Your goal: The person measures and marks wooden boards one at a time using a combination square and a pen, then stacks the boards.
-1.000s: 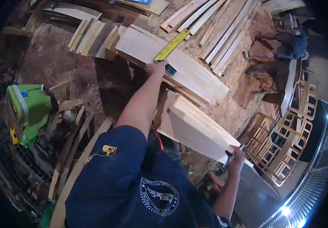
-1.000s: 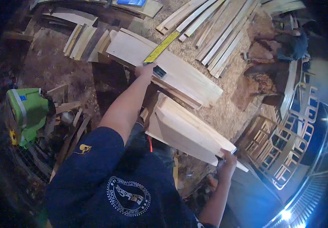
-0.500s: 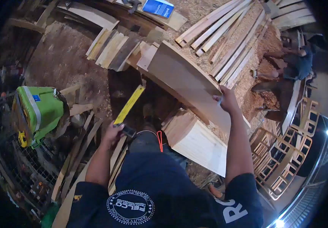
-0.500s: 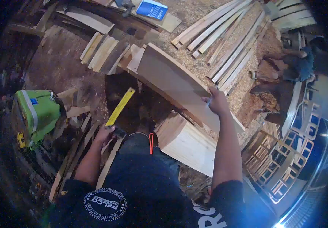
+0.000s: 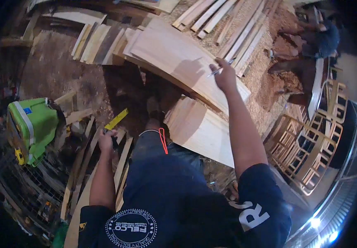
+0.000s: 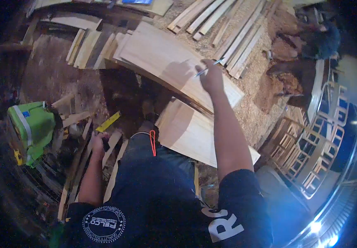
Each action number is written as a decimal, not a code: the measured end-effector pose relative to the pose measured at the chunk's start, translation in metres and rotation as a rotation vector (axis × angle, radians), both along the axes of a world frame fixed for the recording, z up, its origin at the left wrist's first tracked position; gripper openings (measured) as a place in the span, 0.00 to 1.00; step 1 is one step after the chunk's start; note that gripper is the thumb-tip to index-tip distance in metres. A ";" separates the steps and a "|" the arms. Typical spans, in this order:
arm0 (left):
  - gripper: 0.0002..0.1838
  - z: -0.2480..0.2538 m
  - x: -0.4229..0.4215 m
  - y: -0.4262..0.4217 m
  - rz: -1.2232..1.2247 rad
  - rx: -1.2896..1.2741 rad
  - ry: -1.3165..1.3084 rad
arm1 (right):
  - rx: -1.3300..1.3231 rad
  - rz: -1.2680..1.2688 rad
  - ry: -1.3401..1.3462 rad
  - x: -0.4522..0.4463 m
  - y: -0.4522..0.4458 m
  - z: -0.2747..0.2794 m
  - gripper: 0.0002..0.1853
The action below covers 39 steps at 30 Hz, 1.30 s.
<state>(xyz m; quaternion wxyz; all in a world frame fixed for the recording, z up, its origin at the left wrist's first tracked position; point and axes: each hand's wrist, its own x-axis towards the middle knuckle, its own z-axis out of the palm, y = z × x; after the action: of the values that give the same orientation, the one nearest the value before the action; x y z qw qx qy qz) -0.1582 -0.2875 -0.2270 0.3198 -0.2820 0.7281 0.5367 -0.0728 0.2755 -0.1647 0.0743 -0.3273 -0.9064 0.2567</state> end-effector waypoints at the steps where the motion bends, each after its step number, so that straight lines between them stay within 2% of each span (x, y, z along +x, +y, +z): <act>1: 0.16 0.014 -0.002 0.025 0.031 0.035 0.096 | -0.097 -0.016 0.025 0.016 -0.014 0.015 0.19; 4: 0.19 0.049 0.012 0.091 -0.250 -0.187 0.600 | -0.383 -0.034 0.084 0.096 -0.057 0.045 0.15; 5: 0.21 0.077 0.024 0.118 -0.396 -0.201 0.628 | -0.463 -0.073 0.083 0.127 -0.073 0.057 0.15; 8: 0.21 0.147 0.102 0.207 -0.814 -0.173 1.083 | -0.677 -0.096 0.062 0.220 -0.116 0.097 0.17; 10: 0.20 0.165 0.166 0.249 -1.060 0.011 1.031 | -0.859 -0.094 0.259 0.286 -0.148 0.096 0.22; 12: 0.22 0.154 0.243 0.280 -1.305 0.126 1.089 | -1.010 -0.182 0.401 0.343 -0.168 0.115 0.29; 13: 0.22 0.154 0.282 0.294 -1.444 0.214 1.135 | -0.955 -0.265 0.284 0.370 -0.169 0.132 0.30; 14: 0.23 0.156 0.317 0.308 -1.584 0.305 1.178 | -0.914 -0.362 0.290 0.402 -0.168 0.129 0.29; 17: 0.30 0.163 0.402 0.349 -1.857 0.558 0.985 | -0.852 -0.630 0.309 0.504 -0.169 0.121 0.25; 18: 0.35 0.164 0.421 0.358 -1.976 0.567 0.973 | -0.840 -0.715 0.355 0.538 -0.170 0.105 0.25; 19: 0.39 0.163 0.441 0.367 -2.097 0.572 0.964 | -0.584 -0.892 0.298 0.568 -0.176 0.113 0.26; 20: 0.44 0.162 0.456 0.376 -2.215 0.578 0.957 | -0.715 -0.932 0.373 0.605 -0.174 0.083 0.22; 21: 0.47 0.157 0.467 0.382 -2.335 0.400 1.032 | -0.784 -1.069 0.619 0.636 -0.175 0.088 0.20; 22: 0.50 0.147 0.473 0.389 -2.434 0.218 1.128 | -0.681 -1.159 0.621 0.667 -0.176 0.094 0.19; 23: 0.53 0.137 0.476 0.394 -2.517 0.022 1.232 | -0.566 -1.275 0.585 0.697 -0.182 0.075 0.17; 24: 0.54 0.128 0.475 0.398 -2.561 -0.069 1.311 | -0.452 -1.391 0.544 0.728 -0.189 0.056 0.16; 25: 0.55 0.117 0.470 0.399 -2.599 -0.155 1.395 | -0.413 -1.457 0.649 0.752 -0.200 0.053 0.19; 26: 0.56 0.109 0.467 0.402 -2.632 -0.241 1.480 | -0.423 -1.559 0.686 0.764 -0.205 0.072 0.18; 28: 0.58 0.105 0.469 0.410 -2.743 -0.212 1.520 | -0.397 -1.709 0.720 0.785 -0.223 0.082 0.16; 31: 0.58 0.100 0.489 0.423 -2.829 -0.174 1.572 | -0.237 -1.776 0.776 0.808 -0.256 0.035 0.18; 34: 0.57 0.091 0.526 0.444 -2.807 -0.121 1.633 | -0.411 -1.779 0.937 0.794 -0.285 0.017 0.20; 37: 0.55 0.081 0.558 0.454 -2.742 -0.063 1.698 | -0.798 -1.841 0.862 0.764 -0.296 0.027 0.22; 38: 0.54 0.080 0.566 0.459 -2.710 -0.043 1.723 | -0.833 -1.771 0.931 0.753 -0.297 0.015 0.23; 39: 0.53 0.077 0.570 0.465 -2.653 0.098 1.572 | -0.866 -1.696 0.996 0.736 -0.301 -0.005 0.23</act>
<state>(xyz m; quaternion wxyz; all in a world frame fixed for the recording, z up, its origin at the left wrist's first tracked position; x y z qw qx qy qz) 0.4115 0.1770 -0.1500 0.1085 0.9014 0.4087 -0.0929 0.6631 -0.0252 -0.1698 0.4669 -0.7067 -0.0832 0.5250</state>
